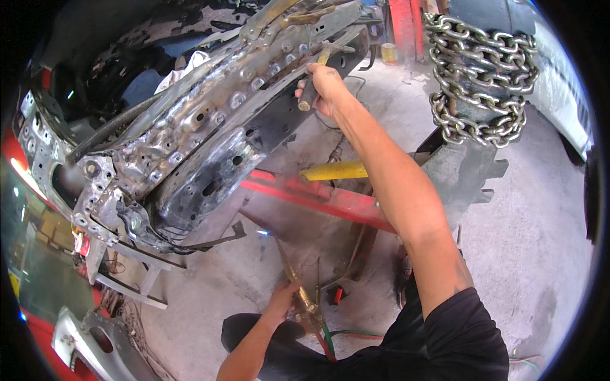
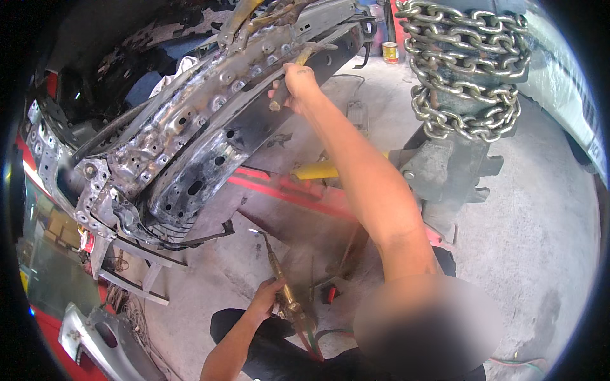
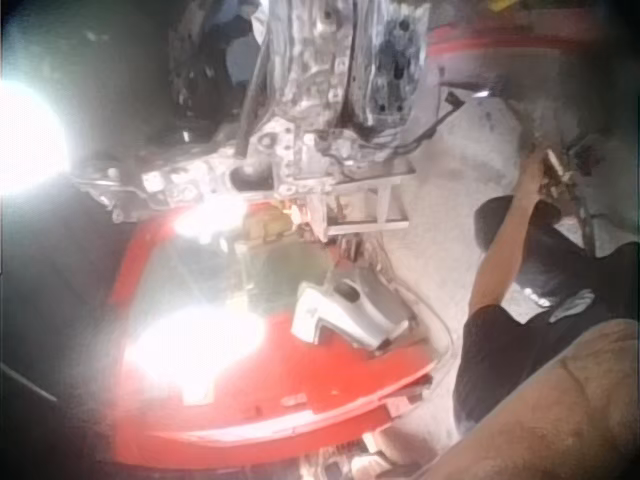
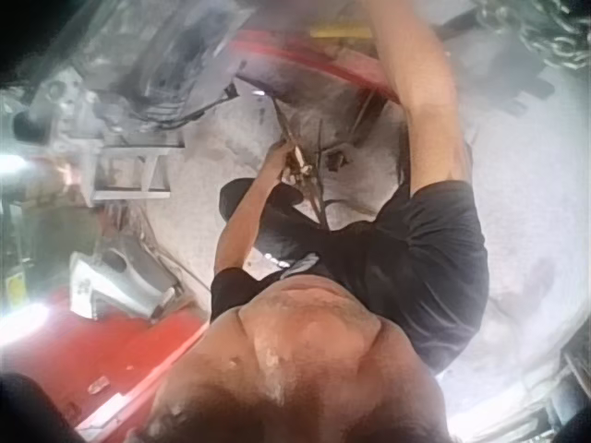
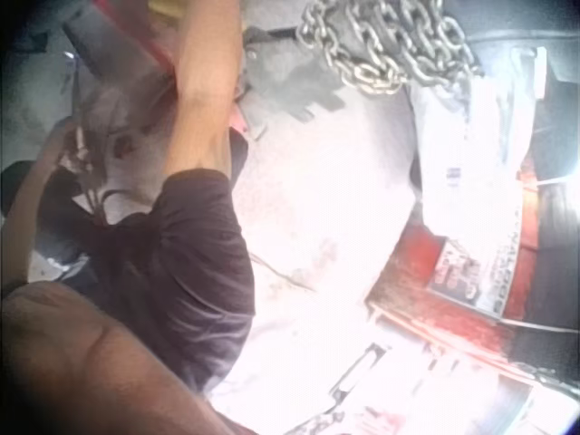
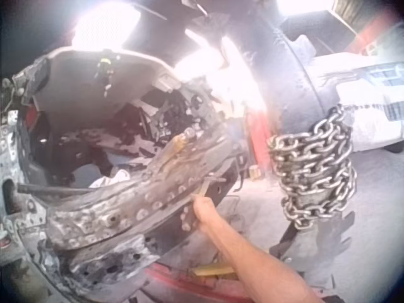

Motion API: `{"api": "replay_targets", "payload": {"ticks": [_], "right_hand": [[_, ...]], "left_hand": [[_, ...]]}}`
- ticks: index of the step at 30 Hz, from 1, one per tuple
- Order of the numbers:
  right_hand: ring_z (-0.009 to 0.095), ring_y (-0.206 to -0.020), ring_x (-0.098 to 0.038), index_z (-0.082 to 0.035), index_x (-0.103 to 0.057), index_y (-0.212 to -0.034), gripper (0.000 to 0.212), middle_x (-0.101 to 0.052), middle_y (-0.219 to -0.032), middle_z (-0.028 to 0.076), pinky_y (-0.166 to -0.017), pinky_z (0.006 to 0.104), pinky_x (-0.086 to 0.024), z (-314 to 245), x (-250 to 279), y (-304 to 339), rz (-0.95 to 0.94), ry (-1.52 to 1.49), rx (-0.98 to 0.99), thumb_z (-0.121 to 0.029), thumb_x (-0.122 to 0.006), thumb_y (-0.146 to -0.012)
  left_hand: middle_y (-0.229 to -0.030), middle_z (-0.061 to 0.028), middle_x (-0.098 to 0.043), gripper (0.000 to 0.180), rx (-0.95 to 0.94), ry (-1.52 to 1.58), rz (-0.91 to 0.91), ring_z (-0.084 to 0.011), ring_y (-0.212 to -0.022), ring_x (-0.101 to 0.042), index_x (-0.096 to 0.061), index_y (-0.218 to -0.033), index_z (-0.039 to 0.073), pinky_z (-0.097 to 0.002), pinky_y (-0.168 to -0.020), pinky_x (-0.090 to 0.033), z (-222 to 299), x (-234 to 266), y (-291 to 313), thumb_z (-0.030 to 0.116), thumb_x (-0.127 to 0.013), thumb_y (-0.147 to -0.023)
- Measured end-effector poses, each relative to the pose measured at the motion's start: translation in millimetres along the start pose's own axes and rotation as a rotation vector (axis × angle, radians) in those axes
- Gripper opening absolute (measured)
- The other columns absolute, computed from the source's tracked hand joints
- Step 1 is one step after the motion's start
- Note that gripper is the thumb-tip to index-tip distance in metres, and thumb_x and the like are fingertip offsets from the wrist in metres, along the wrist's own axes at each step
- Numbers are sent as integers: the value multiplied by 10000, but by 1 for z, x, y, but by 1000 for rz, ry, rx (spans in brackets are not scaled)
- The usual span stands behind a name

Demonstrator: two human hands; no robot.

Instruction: The person uses a welding torch to heat a section of a car frame and then measures the heated area with a tape measure. The person repeats heating and measuring actions on the same frame section.

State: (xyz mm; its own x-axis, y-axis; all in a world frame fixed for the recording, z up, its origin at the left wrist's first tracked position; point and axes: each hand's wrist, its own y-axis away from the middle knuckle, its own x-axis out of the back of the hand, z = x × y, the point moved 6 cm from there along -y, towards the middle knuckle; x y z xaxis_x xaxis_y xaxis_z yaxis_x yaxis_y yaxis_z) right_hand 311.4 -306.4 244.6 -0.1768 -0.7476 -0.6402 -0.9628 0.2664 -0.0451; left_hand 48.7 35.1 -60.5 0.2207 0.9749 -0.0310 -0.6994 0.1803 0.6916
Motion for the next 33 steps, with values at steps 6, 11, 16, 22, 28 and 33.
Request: {"api": "replay_targets", "payload": {"ticks": [6,11,16,22,28,33], "right_hand": [[275,-580,-623,-32,-509,-1159,257,-604,-794,114,-492,423,-542,9,6,3,55,38,101,-249,-462,-1029],[268,-589,-632,-12,-506,-1171,256,-611,-806,120,-491,392,-551,-2,2,0,-18,123,14,-215,-473,-1017],[260,-591,-640,-7,-484,-1200,281,-607,-803,126,-491,386,-556,0,11,3,-3,96,47,-227,-474,-1025],[272,-567,-645,-12,-491,-1167,277,-611,-822,144,-446,379,-532,6,-2,1,9,106,18,-254,-472,-1033],[273,-565,-653,-10,-506,-1137,274,-610,-757,132,-417,373,-508,2,16,-6,0,137,47,-259,-459,-1035],[255,-545,-624,-25,-531,-1092,257,-601,-720,117,-452,372,-524,7,11,-10,55,76,102,-271,-476,-1038]], "left_hand": [[-1084,-117,-669,430,-65,-60,-14,-197,-1019,-612,-607,-1205,-55,-361,-894,-476,3,-8,-1,279,-682,-945],[-912,-51,-630,425,-66,-56,-10,-157,-801,-583,-624,-1170,27,-325,-660,-438,-5,1,-2,376,-686,-935],[-955,-48,-631,423,-37,-139,-30,-156,-813,-581,-611,-1176,36,-333,-678,-444,4,-7,6,381,-676,-940],[-940,-19,-621,442,-27,-159,-43,-144,-811,-574,-602,-1196,53,-320,-683,-438,-1,-6,5,397,-682,-930],[-921,-12,-605,454,-31,-120,-39,-134,-802,-554,-608,-1180,68,-332,-680,-425,3,-7,4,431,-689,-920],[-946,-23,-615,456,-3,-209,-35,-143,-847,-565,-615,-1195,76,-356,-715,-428,1,-6,5,433,-687,-920]]}}
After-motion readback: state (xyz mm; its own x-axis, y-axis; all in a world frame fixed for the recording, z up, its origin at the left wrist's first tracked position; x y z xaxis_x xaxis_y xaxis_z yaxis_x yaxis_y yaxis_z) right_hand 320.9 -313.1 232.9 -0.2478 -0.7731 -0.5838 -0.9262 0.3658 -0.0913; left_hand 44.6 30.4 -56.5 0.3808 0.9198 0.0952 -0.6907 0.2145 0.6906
